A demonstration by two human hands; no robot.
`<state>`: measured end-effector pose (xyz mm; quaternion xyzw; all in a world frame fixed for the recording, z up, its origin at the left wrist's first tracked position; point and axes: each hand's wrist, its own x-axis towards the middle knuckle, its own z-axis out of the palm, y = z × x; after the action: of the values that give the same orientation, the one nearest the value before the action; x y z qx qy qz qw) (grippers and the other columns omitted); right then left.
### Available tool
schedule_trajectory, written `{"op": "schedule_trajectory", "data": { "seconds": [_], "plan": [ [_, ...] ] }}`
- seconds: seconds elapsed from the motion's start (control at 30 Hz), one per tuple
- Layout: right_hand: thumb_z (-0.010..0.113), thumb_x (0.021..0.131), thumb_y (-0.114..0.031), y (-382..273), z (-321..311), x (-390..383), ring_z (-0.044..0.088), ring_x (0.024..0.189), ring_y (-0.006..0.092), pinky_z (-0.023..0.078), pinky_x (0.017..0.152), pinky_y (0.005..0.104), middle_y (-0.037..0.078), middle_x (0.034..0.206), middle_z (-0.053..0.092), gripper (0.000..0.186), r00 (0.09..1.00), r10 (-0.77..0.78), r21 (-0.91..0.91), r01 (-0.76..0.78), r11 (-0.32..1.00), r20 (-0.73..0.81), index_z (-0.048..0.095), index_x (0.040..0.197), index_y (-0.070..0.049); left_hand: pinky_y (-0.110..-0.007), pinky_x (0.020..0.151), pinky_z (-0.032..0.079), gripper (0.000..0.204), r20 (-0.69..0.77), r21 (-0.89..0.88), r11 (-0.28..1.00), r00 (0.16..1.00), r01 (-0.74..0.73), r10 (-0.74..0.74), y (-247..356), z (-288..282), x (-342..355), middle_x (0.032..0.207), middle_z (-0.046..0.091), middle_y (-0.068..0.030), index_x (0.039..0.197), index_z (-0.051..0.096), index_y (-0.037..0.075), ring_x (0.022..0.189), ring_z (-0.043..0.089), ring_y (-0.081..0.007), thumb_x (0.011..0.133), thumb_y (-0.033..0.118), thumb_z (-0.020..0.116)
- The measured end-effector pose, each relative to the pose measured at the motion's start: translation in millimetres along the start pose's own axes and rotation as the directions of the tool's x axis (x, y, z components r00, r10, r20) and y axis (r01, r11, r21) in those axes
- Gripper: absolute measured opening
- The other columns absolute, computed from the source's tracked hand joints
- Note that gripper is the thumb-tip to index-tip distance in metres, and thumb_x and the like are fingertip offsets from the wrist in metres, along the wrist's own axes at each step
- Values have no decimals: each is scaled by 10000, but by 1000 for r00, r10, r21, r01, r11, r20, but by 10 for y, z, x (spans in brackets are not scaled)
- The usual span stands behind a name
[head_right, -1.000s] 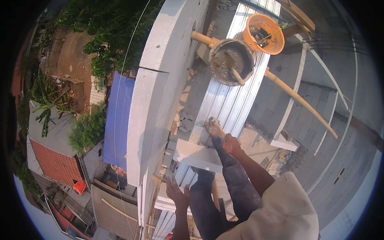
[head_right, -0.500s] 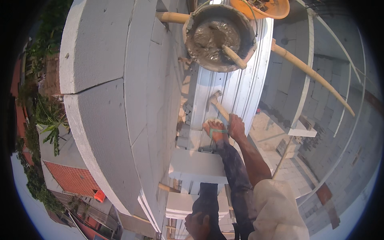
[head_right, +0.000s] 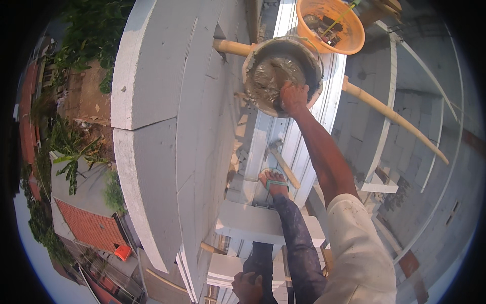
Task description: The person places a white concrete block onto a wall, aligns it, and taps it into position with a hammer. They then scoop mortar from a bucket with a trowel and apply it to the joints between the blocks, smoothing the surface.
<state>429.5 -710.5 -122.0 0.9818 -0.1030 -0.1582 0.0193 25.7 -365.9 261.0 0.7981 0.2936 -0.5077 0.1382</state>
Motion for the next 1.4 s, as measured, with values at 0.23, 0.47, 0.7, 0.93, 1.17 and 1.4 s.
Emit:
{"op": "schedule_trajectory", "data": {
  "seconds": [0.23,0.47,0.7,0.93,1.17,1.4],
  "plan": [
    [675,890,-151,48,-585,-138,787,868,331,577,700,466,152,923,793,224,974,-169,-17,173,985,154,711,1061,-9,-548,1089,445,352,-76,-66,996,995,-65,60,-130,138,-48,1320,652,-200,1175,746,103,1255,578,-429,918,344,745],
    [757,964,-311,395,-929,-904,458,481,95,387,445,345,19,590,540,338,859,57,711,-457,534,509,688,918,16,-596,984,480,339,-177,-12,999,983,-53,50,-441,480,137,1326,592,-133,1093,778,164,1228,562,-409,839,386,808],
    [653,991,-160,-220,-1804,-1294,472,605,69,385,535,288,-8,740,534,123,963,-212,986,-160,52,167,603,954,-53,-544,1065,477,324,-85,-53,994,993,-92,87,-233,113,127,1226,703,-224,1119,754,79,1183,625,-437,926,336,706],
    [687,979,-168,-1446,-2766,12,653,1083,432,529,938,460,264,1157,646,362,820,-148,694,552,461,-554,593,1258,43,-549,1020,512,313,-155,-49,999,988,-11,3,-217,34,39,1168,723,-216,1092,768,94,1124,659,-436,918,345,703],
    [695,928,-77,-1550,-2633,576,646,1046,422,551,879,490,197,1128,623,414,657,-185,413,641,647,-731,546,1307,0,-551,1007,516,326,-147,-102,995,989,-22,7,-389,31,35,1183,727,-210,1092,770,89,1137,656,-439,933,359,680],
    [704,904,-48,-1071,-2259,-934,656,973,387,565,808,477,165,1034,610,442,677,-410,237,651,721,-611,554,1320,-43,-547,1004,510,337,-118,-159,987,992,22,-41,-479,199,42,1172,732,-207,1109,758,73,1155,652,-434,948,352,661]
  ]
}}
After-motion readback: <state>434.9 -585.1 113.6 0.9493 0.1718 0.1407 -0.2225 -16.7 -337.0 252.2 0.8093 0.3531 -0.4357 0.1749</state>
